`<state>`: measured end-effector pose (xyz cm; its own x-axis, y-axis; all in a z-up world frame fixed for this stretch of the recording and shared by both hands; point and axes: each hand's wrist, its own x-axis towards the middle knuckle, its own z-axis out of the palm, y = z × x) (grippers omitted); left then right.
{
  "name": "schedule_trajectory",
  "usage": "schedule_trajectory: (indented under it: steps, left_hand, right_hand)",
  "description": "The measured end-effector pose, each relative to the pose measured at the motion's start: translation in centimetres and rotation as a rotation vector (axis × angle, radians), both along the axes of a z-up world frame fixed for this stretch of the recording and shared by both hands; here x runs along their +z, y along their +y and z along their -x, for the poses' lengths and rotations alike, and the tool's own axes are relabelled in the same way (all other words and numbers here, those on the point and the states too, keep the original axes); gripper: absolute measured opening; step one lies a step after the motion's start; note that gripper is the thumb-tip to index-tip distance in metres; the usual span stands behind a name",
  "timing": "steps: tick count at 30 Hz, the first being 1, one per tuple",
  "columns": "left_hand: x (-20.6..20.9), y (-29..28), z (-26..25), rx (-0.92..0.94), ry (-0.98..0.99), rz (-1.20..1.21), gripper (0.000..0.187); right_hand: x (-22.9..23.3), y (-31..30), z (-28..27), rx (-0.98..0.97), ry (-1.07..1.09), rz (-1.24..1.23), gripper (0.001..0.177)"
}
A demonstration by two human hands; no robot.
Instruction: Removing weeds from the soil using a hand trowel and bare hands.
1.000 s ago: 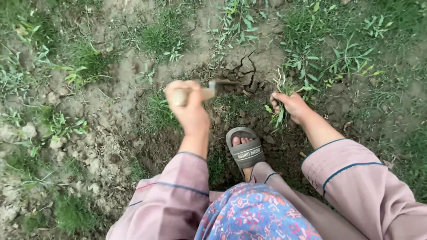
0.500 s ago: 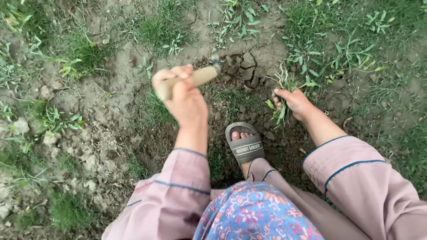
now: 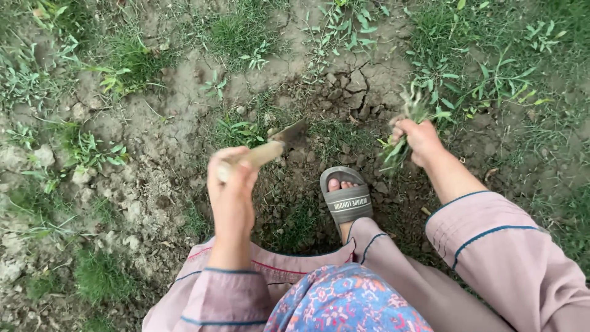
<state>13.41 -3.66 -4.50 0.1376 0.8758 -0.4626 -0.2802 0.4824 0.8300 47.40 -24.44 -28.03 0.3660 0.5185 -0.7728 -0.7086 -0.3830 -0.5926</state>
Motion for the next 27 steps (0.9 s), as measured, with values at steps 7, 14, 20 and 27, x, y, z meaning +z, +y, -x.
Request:
schedule_trajectory:
  steps: [7,14,20,27]
  left_hand:
    - [4.5,0.3,2.9,-1.038,0.976,-0.265,0.046]
    - [3.5,0.2,1.8,-1.522,1.372,-0.205,0.071]
    - [6.2,1.0,0.8,-1.328,1.067,-0.293,0.066]
    - [1.4,-0.5,-2.8,-1.072,0.518,0.134,0.071]
  right_hand:
    - [2.6,0.2,4.9,0.898,-0.803,0.041,0.021]
    - [0.8,-4.6,6.3,1.196,-0.900,0.246,0.026]
    - [-3.1,-12.5,-2.6,0.183,-0.799,0.384,0.025]
    - [-3.8,-7.4,-5.0,0.192,-0.856,0.548,0.032]
